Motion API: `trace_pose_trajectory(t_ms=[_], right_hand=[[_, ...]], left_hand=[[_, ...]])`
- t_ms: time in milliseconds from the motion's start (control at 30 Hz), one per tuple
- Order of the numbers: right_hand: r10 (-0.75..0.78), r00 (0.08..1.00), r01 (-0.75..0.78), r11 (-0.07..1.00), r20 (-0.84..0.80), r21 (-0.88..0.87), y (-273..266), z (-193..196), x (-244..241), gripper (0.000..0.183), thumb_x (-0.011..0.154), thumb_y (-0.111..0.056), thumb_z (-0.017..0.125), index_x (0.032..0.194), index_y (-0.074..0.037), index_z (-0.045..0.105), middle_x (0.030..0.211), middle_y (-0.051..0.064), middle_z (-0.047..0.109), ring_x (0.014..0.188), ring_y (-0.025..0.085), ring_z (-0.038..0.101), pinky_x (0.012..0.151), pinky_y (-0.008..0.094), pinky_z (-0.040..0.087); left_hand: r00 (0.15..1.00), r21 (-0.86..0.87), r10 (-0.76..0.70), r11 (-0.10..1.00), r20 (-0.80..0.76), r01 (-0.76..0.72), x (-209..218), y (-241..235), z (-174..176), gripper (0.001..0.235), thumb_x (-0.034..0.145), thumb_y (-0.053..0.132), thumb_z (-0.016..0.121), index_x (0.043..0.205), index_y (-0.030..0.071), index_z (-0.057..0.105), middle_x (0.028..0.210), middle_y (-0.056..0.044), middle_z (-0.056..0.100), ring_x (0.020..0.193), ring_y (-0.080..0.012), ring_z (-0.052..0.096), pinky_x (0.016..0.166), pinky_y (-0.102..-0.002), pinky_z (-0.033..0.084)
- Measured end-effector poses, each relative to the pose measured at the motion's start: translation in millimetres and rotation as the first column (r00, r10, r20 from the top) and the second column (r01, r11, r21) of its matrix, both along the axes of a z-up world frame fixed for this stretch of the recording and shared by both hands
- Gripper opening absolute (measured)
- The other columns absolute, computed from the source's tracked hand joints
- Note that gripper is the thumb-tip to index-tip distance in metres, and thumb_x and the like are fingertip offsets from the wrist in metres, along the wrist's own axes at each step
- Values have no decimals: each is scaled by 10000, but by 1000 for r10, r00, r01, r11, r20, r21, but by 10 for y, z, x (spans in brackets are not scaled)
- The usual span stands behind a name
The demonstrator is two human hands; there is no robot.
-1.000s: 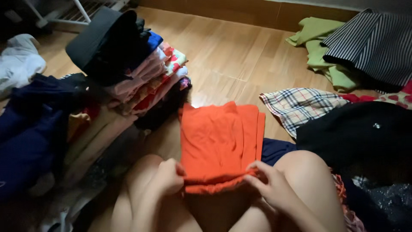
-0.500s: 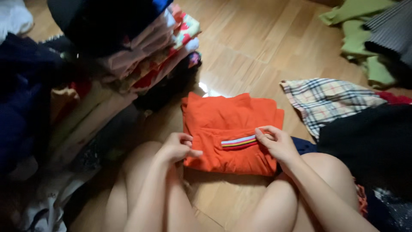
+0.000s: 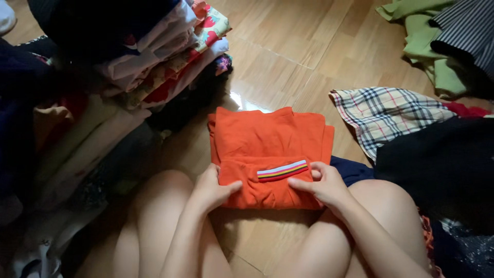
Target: The person folds an orange shirt, a black garment, a plaid skirt, and a sparkly grey shirt by hand while sitting on the floor, placing each item onto a stack of folded clothes.
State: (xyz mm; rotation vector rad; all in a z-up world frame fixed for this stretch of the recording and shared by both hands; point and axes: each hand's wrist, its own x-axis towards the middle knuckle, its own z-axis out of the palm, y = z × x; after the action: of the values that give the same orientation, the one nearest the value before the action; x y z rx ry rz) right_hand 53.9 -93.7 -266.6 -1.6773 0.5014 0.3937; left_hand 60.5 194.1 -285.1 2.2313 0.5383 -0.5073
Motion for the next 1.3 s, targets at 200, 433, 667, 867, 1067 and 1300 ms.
trace_pose_trajectory(t_ms=[200, 433, 667, 867, 1067, 1300], right_hand=[[109, 990, -126, 968, 91, 217, -71, -58, -23, 442, 712, -17, 932, 1117, -117, 786, 925, 70, 790, 818, 151, 693, 702, 292, 614], [436, 897, -339, 790, -78, 511, -256, 439, -232, 472, 853, 109, 683, 1315, 15, 676, 1247, 107, 756, 1137, 202, 689, 972, 352, 561], [224, 861, -295, 951, 457, 90, -179, -25, 407, 399, 890, -17, 769, 1273, -102, 699, 1179, 33, 745, 1117, 125, 644, 1008, 374, 554], [86, 950, -83, 996, 299, -24, -31, -772, 973, 234, 903, -171, 821, 1117, -222, 742, 872, -37, 745, 766, 76, 705, 663, 242, 620], [93, 994, -58, 898, 60, -436, -110, -950, 868, 648, 650, -638, 950, 1150, -283, 744, 868, -46, 683, 857, 125, 687, 767, 343, 553], [67, 997, -51, 925, 27, -376, -23, -329, 232, 606, 704, -520, 929, 1173, -180, 752, 1045, 92, 785, 1070, 227, 730, 943, 381, 553]], left_hand=[[994, -157, -94, 984, -59, 83, -59, -44, 97, 446, 639, 218, 962, 998, 38, 769, 871, -156, 759, 860, -259, 730, 702, -373, 567], [823, -502, -511, 795, -250, 341, -245, 58, 477, 254, 729, -35, 811, 962, 55, 762, 917, 32, 759, 835, -88, 638, 766, -222, 531], [945, -364, -41, 917, 326, 165, 251, 165, 183, 397, 826, -52, 659, 1182, 75, 780, 1009, -116, 787, 958, -211, 704, 894, -428, 584], [949, -263, 270, 939, 163, -222, 662, 272, -733, 341, 1011, 245, 625, 1349, 249, 668, 1121, 9, 732, 1056, -165, 700, 865, -367, 563], [885, 150, 272, 925, 378, -349, 407, 125, -411, 869, 757, 667, 838, 1282, 66, 493, 1270, -309, 578, 1231, -475, 598, 1063, -548, 487], [981, 159, 25, 986, 193, -56, 369, 90, -777, 602, 1077, 478, 481, 1373, -40, 568, 1295, -311, 651, 1252, -438, 623, 1060, -527, 505]])
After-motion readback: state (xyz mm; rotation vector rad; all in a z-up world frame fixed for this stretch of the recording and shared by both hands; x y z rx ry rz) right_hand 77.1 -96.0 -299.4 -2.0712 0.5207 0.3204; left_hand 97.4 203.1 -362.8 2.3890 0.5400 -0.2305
